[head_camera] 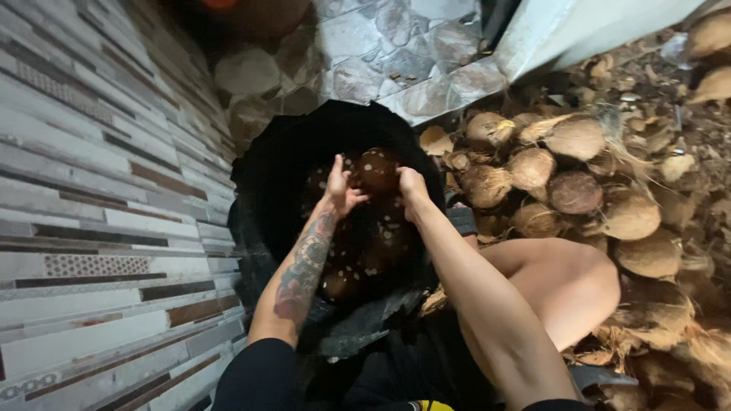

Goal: The person sits on the floor and uses a large knife to peel the fibrous husk off coconuts. They hold the coconut in one hand and strike it with the knife in the other, removing the outer layer and placing the cleaned coconut into a nearby container.

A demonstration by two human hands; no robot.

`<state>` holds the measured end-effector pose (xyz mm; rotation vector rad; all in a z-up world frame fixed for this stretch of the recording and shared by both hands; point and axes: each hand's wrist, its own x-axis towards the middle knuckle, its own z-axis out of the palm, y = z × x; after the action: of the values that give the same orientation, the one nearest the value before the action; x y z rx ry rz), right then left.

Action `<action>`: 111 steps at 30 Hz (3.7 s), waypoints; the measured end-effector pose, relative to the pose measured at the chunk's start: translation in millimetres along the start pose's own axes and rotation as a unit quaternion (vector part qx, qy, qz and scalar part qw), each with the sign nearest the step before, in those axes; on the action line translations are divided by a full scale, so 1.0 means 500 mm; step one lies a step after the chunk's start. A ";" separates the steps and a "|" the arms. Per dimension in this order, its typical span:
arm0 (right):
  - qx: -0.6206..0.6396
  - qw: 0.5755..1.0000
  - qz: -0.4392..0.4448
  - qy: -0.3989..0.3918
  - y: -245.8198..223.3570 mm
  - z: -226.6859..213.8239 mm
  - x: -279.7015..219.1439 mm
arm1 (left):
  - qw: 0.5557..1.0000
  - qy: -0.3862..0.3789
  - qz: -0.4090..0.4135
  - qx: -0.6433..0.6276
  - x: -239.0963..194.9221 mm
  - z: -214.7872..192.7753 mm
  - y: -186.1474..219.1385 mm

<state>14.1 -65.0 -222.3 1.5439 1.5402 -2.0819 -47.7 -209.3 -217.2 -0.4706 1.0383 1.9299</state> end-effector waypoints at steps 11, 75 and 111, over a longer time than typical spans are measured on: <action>0.125 0.940 -0.315 -0.029 -0.307 -0.371 -0.380 | 0.896 -0.122 0.279 0.324 0.004 0.362 0.184; 0.316 0.734 -0.142 0.585 0.855 -1.193 -1.019 | -0.059 -0.468 0.022 0.881 -0.243 0.364 -1.222; -0.090 0.779 -0.418 0.459 0.654 -0.700 -0.583 | 0.922 -0.173 -0.261 0.226 -0.155 0.405 -0.837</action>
<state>574.2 -77.3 -191.9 2.2047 3.1227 -1.2576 357.3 29.5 -250.7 -0.1123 0.9633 1.1935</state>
